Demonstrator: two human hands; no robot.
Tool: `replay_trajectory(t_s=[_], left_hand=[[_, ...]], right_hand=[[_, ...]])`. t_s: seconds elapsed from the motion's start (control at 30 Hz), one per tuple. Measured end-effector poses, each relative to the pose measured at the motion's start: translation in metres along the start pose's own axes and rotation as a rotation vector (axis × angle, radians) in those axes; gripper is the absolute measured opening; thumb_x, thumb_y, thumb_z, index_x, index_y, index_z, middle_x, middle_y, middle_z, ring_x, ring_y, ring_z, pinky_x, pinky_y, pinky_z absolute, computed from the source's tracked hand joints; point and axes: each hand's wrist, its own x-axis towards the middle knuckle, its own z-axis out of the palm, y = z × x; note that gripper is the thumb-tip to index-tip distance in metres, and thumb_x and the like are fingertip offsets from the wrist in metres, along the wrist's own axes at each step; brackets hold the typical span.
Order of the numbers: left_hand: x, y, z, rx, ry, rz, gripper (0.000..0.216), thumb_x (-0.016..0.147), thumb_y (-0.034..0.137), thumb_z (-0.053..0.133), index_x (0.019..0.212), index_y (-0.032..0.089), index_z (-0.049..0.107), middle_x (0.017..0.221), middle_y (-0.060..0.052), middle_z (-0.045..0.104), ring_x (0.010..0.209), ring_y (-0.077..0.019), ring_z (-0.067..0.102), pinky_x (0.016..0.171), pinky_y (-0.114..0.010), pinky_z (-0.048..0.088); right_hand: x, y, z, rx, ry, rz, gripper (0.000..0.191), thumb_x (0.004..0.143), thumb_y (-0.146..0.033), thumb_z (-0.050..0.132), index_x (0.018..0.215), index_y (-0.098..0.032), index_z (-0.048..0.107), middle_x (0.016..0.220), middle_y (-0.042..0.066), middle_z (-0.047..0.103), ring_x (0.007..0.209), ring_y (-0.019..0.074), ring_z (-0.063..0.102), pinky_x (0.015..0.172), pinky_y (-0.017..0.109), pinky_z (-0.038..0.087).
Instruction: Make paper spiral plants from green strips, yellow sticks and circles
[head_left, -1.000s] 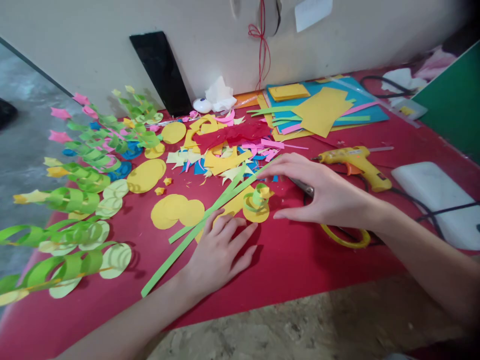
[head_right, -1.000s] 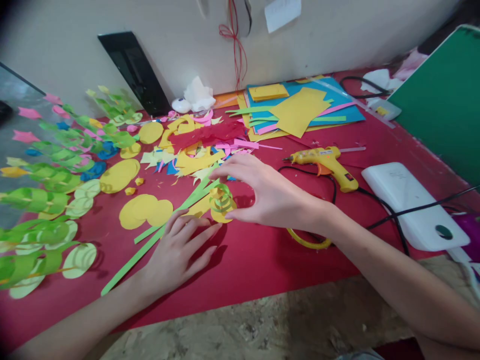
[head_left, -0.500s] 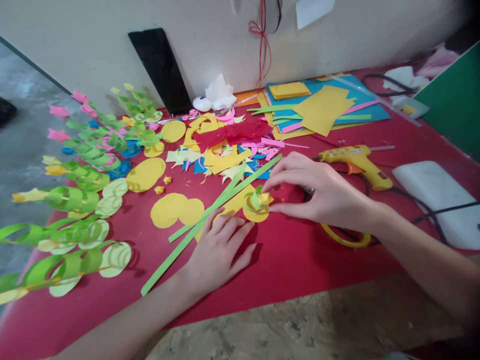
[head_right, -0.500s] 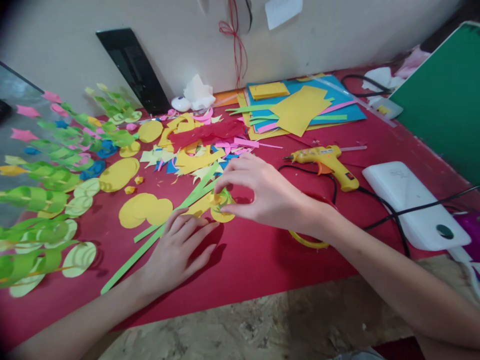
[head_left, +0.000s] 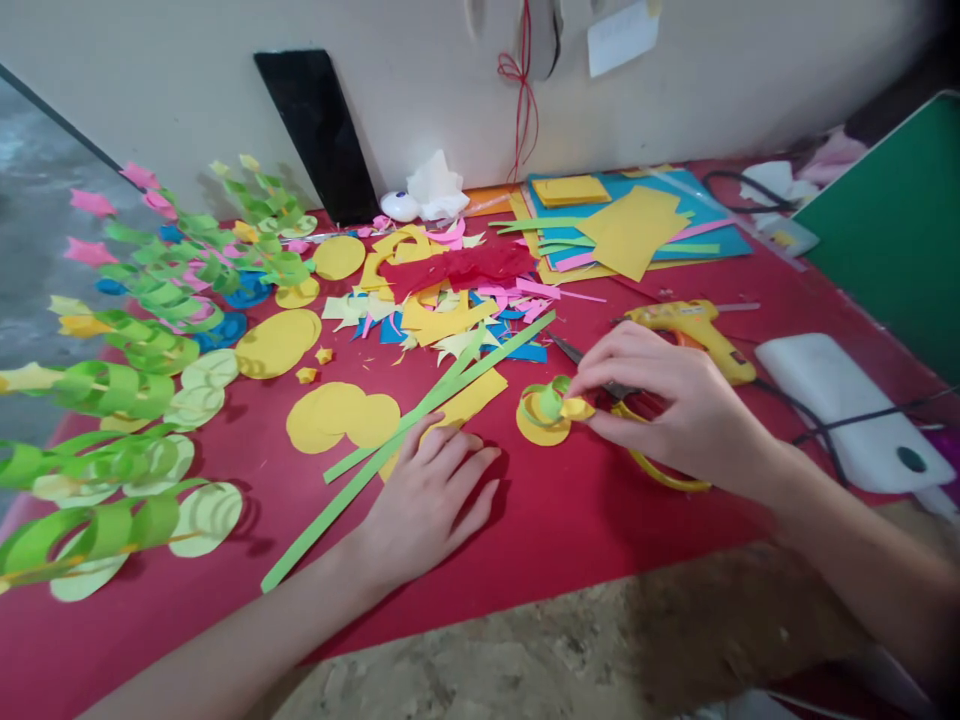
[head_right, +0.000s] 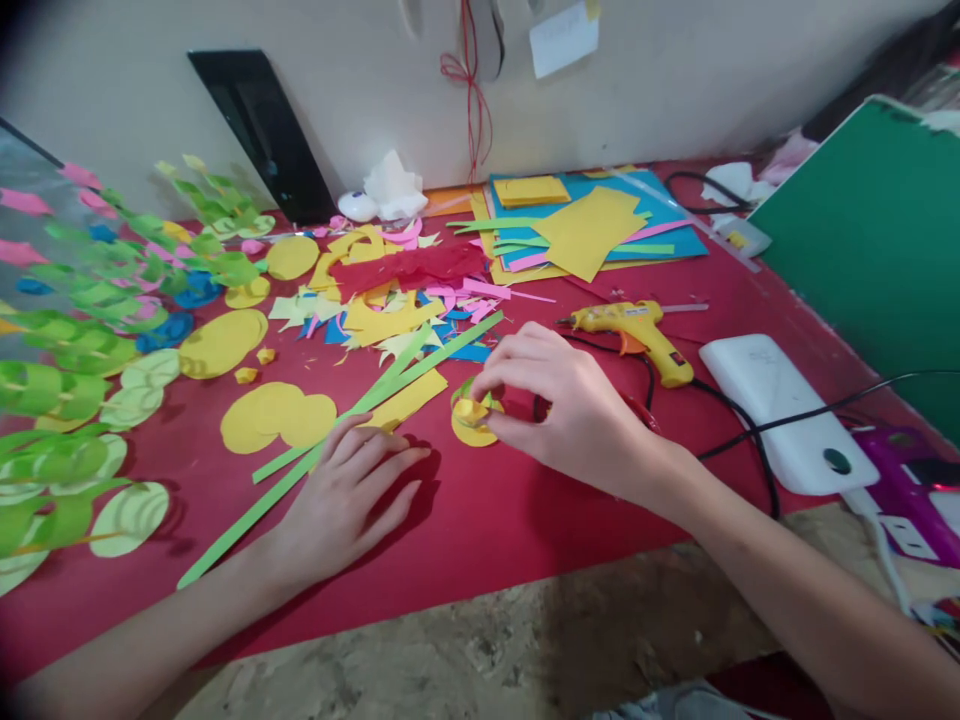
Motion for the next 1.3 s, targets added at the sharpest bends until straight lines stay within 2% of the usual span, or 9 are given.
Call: replay_trajectory(t_s=[0.3,0.47,0.63,0.83,0.97,1.13,1.3], left_hand=[[-0.001,-0.002,0.002,0.009,0.017,0.019,0.027,0.084,0.021,0.042,0.107,0.016,0.055,0.097,-0.005,0.060,0.094,-0.0198,0.048,0.096,-0.043,0.029],[0.000,-0.002,0.003,0.018,0.016,0.015,0.027,0.084,0.020,0.041,0.107,0.016,0.055,0.097,-0.005,0.060,0.094,-0.0196,0.048,0.097,-0.043,0.028],[0.000,-0.002,0.005,0.021,0.013,0.023,0.027,0.084,0.019,0.041,0.107,0.016,0.054,0.097,-0.005,0.059,0.093,-0.0195,0.047,0.097,-0.043,0.028],[0.000,-0.002,0.004,0.013,0.026,0.022,0.026,0.084,0.017,0.041,0.106,0.016,0.055,0.097,-0.005,0.059,0.093,-0.0197,0.048,0.095,-0.043,0.031],[0.000,-0.002,0.003,0.002,0.038,0.021,0.025,0.084,0.017,0.041,0.105,0.016,0.056,0.095,-0.005,0.060,0.092,-0.0195,0.048,0.096,-0.043,0.031],[0.000,-0.003,0.004,-0.013,0.031,0.032,0.026,0.084,0.018,0.042,0.106,0.014,0.055,0.096,-0.006,0.059,0.093,-0.0201,0.047,0.096,-0.043,0.031],[0.000,-0.002,0.002,-0.026,-0.006,0.016,0.027,0.084,0.019,0.040,0.107,0.015,0.055,0.097,-0.006,0.058,0.094,-0.0205,0.047,0.095,-0.043,0.033]], right_hand=[[-0.015,0.003,0.002,0.004,0.005,0.131,0.007,0.070,-0.015,0.060,0.077,-0.017,0.060,0.078,0.002,0.059,0.079,0.0145,0.052,0.072,0.027,0.043],[-0.020,0.002,-0.003,0.025,-0.016,0.171,0.021,0.068,-0.020,0.064,0.089,-0.019,0.060,0.085,0.002,0.058,0.084,0.0145,0.052,0.074,0.026,0.043],[-0.032,0.008,-0.008,0.092,-0.020,0.258,0.033,0.069,-0.023,0.064,0.101,-0.023,0.054,0.082,0.000,0.056,0.078,0.0135,0.053,0.073,0.026,0.045],[-0.046,0.026,-0.004,0.214,0.093,0.380,0.021,0.071,-0.026,0.063,0.090,-0.027,0.055,0.079,-0.001,0.052,0.072,0.0131,0.052,0.066,0.026,0.046],[-0.046,0.030,-0.002,0.232,0.121,0.369,0.016,0.070,-0.024,0.063,0.084,-0.026,0.056,0.078,0.000,0.052,0.068,0.0131,0.051,0.062,0.027,0.046],[-0.039,0.018,-0.004,0.146,0.118,0.274,0.011,0.071,-0.019,0.062,0.081,-0.022,0.058,0.079,0.001,0.056,0.072,0.0132,0.053,0.065,0.027,0.045],[-0.032,0.004,0.003,0.095,0.095,0.172,0.023,0.070,-0.016,0.064,0.093,-0.020,0.059,0.083,0.004,0.056,0.078,0.0141,0.054,0.069,0.027,0.045]])
